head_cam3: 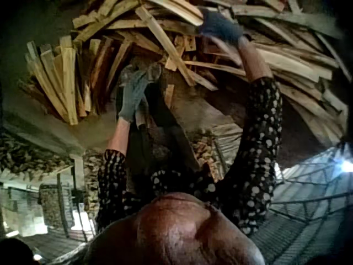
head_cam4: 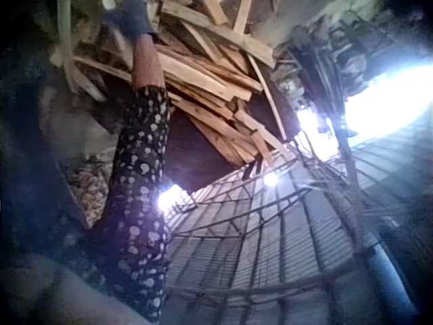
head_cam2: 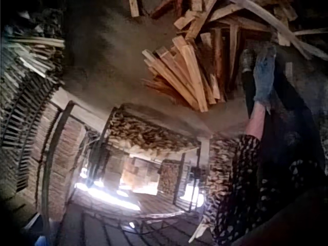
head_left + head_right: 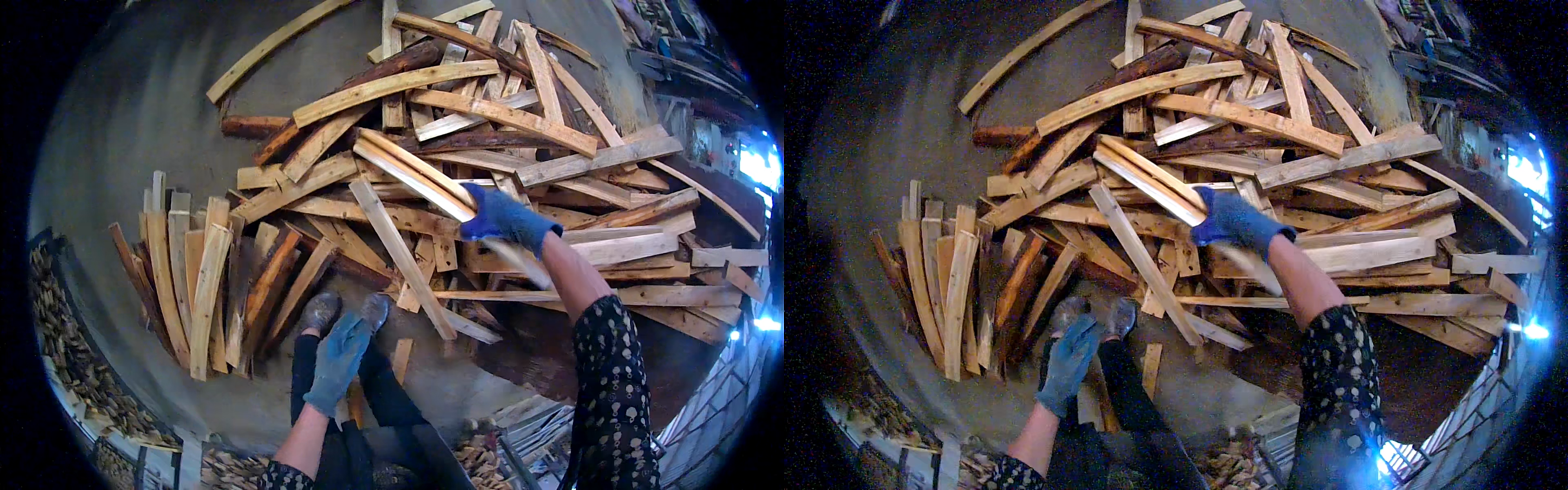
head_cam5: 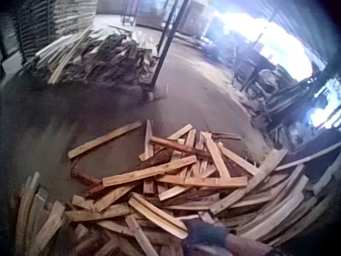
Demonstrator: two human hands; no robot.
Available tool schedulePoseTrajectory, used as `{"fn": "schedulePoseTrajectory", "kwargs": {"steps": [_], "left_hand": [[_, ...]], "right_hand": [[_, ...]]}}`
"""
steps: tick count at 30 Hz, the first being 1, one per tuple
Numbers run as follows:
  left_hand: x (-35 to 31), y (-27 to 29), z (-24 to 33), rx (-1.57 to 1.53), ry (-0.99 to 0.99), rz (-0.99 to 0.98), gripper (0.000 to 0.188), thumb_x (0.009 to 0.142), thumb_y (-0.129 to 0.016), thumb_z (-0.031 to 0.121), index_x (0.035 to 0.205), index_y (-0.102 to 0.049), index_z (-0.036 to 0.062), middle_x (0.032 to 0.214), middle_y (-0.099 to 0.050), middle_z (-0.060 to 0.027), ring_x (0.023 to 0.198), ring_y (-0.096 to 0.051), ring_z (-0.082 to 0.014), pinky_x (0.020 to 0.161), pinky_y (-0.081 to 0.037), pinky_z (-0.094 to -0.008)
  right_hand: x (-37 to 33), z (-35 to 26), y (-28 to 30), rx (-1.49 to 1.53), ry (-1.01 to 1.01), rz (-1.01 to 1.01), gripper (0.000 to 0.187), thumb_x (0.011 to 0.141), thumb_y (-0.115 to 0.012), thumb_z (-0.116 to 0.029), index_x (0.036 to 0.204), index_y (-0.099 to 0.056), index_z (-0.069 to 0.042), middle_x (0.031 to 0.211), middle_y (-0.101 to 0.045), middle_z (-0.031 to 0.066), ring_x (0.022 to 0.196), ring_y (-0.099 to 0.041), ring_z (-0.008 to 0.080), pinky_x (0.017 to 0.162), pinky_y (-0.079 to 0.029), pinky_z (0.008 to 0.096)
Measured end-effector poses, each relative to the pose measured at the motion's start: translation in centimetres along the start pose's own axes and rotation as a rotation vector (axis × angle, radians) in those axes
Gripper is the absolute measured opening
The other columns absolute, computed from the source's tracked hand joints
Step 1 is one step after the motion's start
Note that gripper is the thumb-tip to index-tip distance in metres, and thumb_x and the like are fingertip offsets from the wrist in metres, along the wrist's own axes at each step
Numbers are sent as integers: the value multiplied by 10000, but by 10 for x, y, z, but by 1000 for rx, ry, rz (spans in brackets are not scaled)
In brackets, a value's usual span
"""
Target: The person picks up wooden planks from a large pile on the floor and stacks them into a neat pile. The person wears blue gloves and repeatedly handles the planks one by one or in small groups, moving them from a disorganized heap to an organized stack.
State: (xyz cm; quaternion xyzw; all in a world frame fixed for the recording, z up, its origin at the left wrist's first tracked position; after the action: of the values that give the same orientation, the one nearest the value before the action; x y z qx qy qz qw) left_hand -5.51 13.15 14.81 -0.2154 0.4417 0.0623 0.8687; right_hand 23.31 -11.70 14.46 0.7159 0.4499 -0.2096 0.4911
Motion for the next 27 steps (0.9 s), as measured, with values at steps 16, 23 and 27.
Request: {"fn": "schedulePoseTrajectory", "kwargs": {"steps": [16,23,27], "left_hand": [[2,-49,36,-485,127,165,377,874,-628,211,1184,-530,20,997,-627,-73,859,-638,-176,760,-541,-309],[-2,-23,54,-450,252,12,420,819,-706,285,1145,-552,69,929,-635,-23,795,-637,-139,677,-549,-287],[-3,-18,58,-447,288,25,409,820,-704,300,1134,-547,89,894,-636,-18,746,-628,-129,646,-537,-269]], "right_hand": [[-156,-164,-132,934,-78,-26,715,792,-722,-300,1346,-391,9,1169,-574,133,1116,-527,206,970,-410,319],[-156,-162,-171,1137,-239,-65,577,840,-675,-177,1339,-420,-39,1110,-597,100,935,-590,156,809,-502,305],[-161,-168,-179,1269,-227,3,457,871,-630,-118,1291,-468,-44,1047,-604,56,888,-580,110,771,-501,265]]}}
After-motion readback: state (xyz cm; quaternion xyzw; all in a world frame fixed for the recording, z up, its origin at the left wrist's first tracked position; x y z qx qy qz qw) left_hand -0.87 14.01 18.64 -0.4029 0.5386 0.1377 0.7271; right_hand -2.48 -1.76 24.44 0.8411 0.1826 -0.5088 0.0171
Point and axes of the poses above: each hand's wrist, its own x-axis towards the middle knuckle, its own y-axis out of the back of the hand, z = x × y, the point moved 4 cm from there along x, towards the middle knuckle
